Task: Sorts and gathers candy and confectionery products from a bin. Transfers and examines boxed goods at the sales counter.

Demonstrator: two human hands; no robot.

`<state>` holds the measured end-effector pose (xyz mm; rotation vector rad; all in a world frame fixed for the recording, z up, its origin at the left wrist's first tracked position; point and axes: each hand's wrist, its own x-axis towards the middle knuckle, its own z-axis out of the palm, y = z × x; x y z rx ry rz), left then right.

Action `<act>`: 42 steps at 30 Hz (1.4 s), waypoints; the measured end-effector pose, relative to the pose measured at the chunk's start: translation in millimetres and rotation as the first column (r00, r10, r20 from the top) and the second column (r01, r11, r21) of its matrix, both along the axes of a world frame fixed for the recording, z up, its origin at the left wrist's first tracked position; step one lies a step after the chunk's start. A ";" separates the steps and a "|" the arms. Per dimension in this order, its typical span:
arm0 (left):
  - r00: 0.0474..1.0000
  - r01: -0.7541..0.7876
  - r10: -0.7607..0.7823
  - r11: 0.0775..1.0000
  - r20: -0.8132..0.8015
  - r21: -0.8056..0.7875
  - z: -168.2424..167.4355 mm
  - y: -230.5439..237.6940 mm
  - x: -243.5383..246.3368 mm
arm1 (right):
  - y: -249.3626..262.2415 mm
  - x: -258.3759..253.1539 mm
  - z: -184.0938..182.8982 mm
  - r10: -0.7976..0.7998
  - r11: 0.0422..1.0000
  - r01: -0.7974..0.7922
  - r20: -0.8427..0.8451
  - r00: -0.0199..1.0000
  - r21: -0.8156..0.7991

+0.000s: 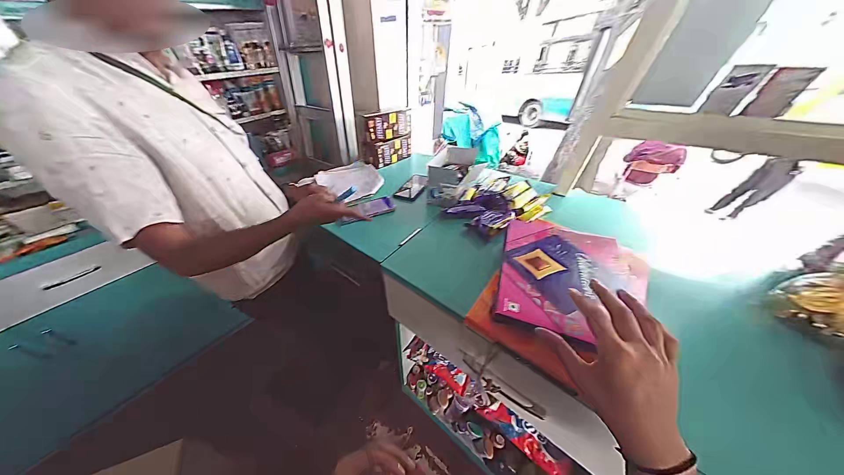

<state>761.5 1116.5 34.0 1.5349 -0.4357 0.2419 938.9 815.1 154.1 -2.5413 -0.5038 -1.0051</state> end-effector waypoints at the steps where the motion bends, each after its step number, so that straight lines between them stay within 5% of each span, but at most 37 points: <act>1: 0.999 0.022 -0.023 1.000 0.034 0.016 4.5 -0.2 26.9 | -16.4 5.3 1.9 -0.084 0.996 0.087 -0.072 0.994 0.027; 4: 0.994 0.036 -0.047 0.993 0.102 0.109 32.3 -9.6 107.1 | -57.3 24.8 10.0 -0.209 0.956 0.272 -0.394 0.895 0.111; 9: 0.994 0.112 -0.109 0.969 -0.027 0.222 76.6 -56.0 236.6 | -93.5 66.9 8.3 0.054 0.862 0.364 -0.779 0.625 0.352; 13: 0.983 0.177 -0.181 0.949 -0.009 0.262 87.8 -96.1 282.5 | -94.2 61.0 7.8 0.224 0.768 0.340 -0.726 0.650 0.542; 17: 0.969 0.244 -0.224 0.920 -0.099 0.308 98.2 -100.6 302.5 | -114.5 32.8 15.5 0.257 0.494 0.357 -0.525 0.811 0.793; 19: 0.949 0.281 -0.216 0.912 -0.231 0.298 101.4 -101.9 313.8 | -131.1 12.5 21.5 0.287 0.345 0.242 -0.347 0.893 0.907; 23: 0.924 0.339 -0.212 0.842 -0.320 0.420 98.9 -109.0 334.8 | -143.9 -5.6 36.7 0.258 0.215 0.227 -0.279 0.925 0.950; 27: 0.916 0.345 -0.208 0.844 -0.342 0.411 100.7 -103.9 322.2 | -115.9 -0.4 32.6 0.290 0.331 0.183 -0.284 0.914 0.926; 33: 0.953 0.291 -0.220 0.862 -0.210 0.415 116.0 -108.1 284.1 | -73.5 18.3 11.7 0.063 0.565 0.531 -0.675 0.735 0.632; 35: 0.948 0.317 -0.293 0.866 -0.122 0.387 112.3 -116.9 280.3 | -80.5 18.4 7.5 0.072 0.550 0.556 -0.698 0.712 0.623; 38: 0.876 0.471 -0.465 0.760 -0.132 0.448 118.1 -117.5 291.0 | -100.3 12.5 4.6 0.152 0.402 0.561 -0.657 0.738 0.724; 42: 0.950 0.310 -0.249 0.823 -0.189 0.476 116.4 -116.0 312.9 | -133.7 0.1 17.1 0.208 0.356 0.494 -0.583 0.786 0.793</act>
